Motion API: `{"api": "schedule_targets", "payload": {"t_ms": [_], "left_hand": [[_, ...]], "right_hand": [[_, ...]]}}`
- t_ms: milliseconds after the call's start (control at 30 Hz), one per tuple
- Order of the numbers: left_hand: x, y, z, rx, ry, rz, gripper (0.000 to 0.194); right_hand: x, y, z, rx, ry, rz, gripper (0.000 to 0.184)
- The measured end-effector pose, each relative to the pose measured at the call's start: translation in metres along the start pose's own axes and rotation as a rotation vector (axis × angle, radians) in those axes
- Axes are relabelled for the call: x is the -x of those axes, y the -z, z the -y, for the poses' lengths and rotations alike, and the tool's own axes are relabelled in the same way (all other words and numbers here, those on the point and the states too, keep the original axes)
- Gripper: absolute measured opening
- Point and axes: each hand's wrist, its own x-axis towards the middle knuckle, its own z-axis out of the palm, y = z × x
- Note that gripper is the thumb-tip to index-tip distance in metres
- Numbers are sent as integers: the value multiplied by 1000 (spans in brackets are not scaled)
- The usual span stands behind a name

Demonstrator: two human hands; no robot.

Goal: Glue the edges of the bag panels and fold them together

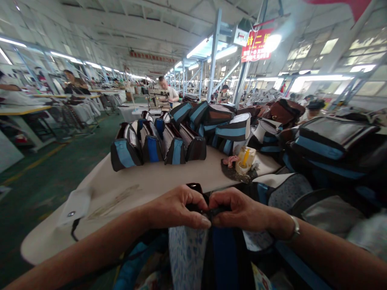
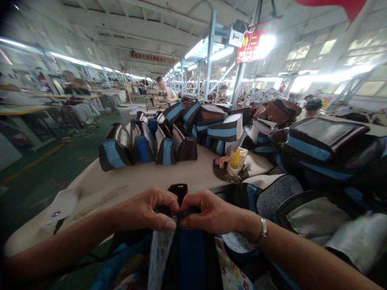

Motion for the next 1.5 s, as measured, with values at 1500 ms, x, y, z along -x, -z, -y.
{"api": "schedule_targets", "payload": {"t_ms": [1500], "left_hand": [[0,-1,1,-6,-5,-44,38]], "right_hand": [[7,-21,-8,1151,601,-235,15]]}}
